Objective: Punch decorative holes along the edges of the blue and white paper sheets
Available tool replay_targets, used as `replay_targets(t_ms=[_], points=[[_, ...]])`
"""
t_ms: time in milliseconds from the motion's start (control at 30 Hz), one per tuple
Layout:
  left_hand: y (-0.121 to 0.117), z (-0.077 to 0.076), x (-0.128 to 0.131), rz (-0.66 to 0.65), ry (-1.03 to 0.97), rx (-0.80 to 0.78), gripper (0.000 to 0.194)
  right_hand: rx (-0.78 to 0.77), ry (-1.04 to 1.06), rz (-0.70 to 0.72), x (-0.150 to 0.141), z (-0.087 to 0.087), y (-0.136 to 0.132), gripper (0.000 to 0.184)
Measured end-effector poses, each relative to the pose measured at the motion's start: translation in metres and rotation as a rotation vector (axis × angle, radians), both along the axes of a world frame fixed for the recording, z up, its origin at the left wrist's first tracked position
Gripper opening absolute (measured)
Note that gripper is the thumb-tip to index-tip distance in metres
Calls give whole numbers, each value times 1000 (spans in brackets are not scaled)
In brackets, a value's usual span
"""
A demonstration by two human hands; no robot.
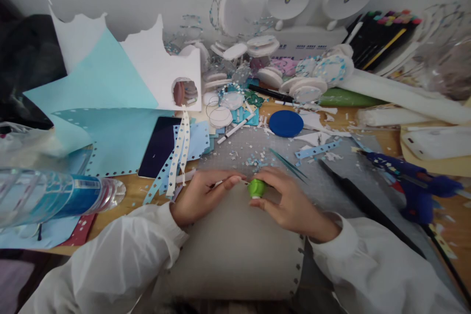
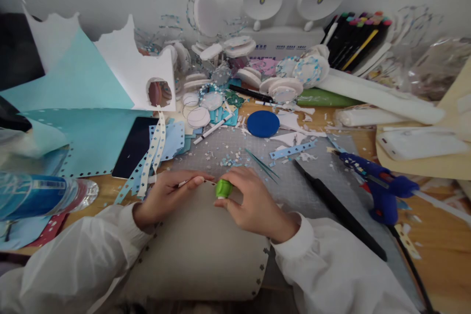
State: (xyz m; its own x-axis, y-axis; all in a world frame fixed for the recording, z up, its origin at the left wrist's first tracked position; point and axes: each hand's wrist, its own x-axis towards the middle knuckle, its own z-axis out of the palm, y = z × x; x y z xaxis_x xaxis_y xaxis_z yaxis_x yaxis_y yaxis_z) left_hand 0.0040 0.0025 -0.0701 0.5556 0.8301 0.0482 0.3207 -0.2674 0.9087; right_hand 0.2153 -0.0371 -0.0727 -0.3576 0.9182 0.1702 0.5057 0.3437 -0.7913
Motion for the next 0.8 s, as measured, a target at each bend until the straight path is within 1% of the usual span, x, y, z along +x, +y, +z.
replay_targets(t_ms=[67,100,167,200,267,300,367,433,533,633,800], points=[[2,5,0,-28,16,35,28,26,-7,-10,0,-1,0,16],[2,9,-1,-43,26,77,28,43,-10,-14,0,-2,0,16],[4,20,0,-76,76,226,35,83,-14,-8,0,-5,1,14],[4,26,2,-99,128,330,44,106,-14,-5,-1,-6,1,14],[5,36,7,-189,320,521,60,146,-19,7,-2,-8,1,14],[5,40,11,-244,430,600,63,161,-25,13,-3,-9,0,15],[6,45,21,-357,619,699,57,180,-37,22,-3,-10,-1,19],[6,47,30,-403,713,743,50,189,-47,34,-4,-10,-2,20],[9,46,38,-413,773,773,45,215,-52,34,-3,-11,-2,19],[12,45,39,-441,781,783,44,235,-53,11,-2,-13,-2,17],[16,38,37,-481,756,727,42,234,-63,-20,-4,-17,-5,18]])
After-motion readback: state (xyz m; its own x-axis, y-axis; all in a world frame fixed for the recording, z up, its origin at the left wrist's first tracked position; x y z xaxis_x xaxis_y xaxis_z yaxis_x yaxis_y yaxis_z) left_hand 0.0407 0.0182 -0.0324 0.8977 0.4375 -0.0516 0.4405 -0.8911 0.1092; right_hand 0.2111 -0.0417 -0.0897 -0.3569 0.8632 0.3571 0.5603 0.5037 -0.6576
